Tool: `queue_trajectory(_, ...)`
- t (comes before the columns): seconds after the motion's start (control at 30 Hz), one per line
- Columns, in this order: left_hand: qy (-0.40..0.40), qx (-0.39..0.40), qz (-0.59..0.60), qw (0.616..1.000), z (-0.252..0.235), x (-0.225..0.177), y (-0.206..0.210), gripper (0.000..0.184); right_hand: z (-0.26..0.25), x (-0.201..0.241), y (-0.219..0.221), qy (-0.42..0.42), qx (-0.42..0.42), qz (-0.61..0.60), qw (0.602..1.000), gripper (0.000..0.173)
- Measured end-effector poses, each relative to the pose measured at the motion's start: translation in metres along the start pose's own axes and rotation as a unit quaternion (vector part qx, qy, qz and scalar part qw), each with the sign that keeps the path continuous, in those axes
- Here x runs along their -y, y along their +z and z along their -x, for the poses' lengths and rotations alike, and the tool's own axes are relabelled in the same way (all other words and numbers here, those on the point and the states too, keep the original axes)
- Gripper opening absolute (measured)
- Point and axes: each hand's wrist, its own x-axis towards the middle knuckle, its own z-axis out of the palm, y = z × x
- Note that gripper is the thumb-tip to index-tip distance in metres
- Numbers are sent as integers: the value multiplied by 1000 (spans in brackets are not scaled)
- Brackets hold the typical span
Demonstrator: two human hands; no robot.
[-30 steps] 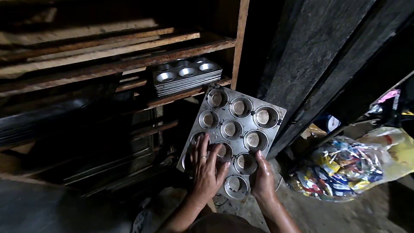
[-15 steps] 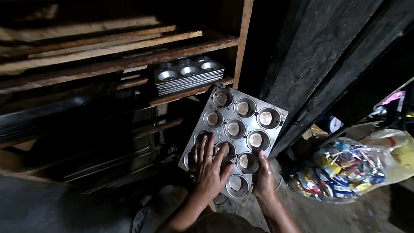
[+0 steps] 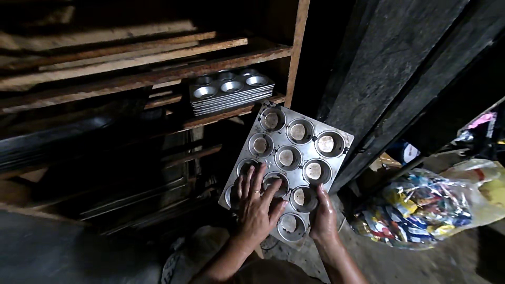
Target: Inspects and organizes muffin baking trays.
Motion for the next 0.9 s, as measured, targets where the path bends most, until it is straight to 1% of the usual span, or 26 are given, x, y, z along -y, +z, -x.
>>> queue_trajectory(0.07, -17, -16, 19, 1000, 1, 0, 0, 51, 0, -1, 0, 7, 0, -7, 1000, 41)
queue_trajectory(0.1, -22, -16, 18, 999, 1, -1, 1, 52, 1, -2, -1, 10, 4, -9, 1000, 41)
queue_trajectory(0.2, -18, -8, 3, 1000, 1, -3, 0, 47, 1, -6, -2, 2, 15, -11, 1000, 40)
queue_trajectory(0.33, 3, 21, 4, 1000, 1, -2, -2, 37, 1, -1, -3, -4, 6, -3, 1000, 40)
queue_trajectory(0.37, 1, 15, 12, 1000, 1, -2, -1, 38, 2, 0, -2, -3, 4, -3, 1000, 42)
queue_trajectory(0.43, -12, -1, 16, 1000, 1, -3, 1, 48, 3, -1, -3, 0, 8, -9, 1000, 42)
queue_trajectory(0.5, -14, -3, 11, 1000, 1, -4, 2, 51, 3, -3, -4, 2, 14, -18, 1000, 41)
queue_trajectory(0.6, -11, 17, 4, 1000, 0, -5, 1, 45, 2, -2, -4, -4, 16, -18, 1000, 40)
queue_trajectory(0.7, -7, 29, 32, 999, -1, -6, -2, 34, 3, -2, -7, -13, 27, -14, 999, 40)
queue_trajectory(0.73, -7, 21, 38, 999, 0, -5, -1, 35, 3, -2, -7, -13, 30, -17, 999, 40)
queue_trajectory(0.83, -11, -3, 37, 999, 3, -1, 2, 47, 3, -3, -8, -4, 34, -17, 999, 39)
queue_trajectory(0.9, -9, 0, 31, 999, 5, -1, 3, 49, 3, -3, -7, -6, 33, -18, 999, 40)
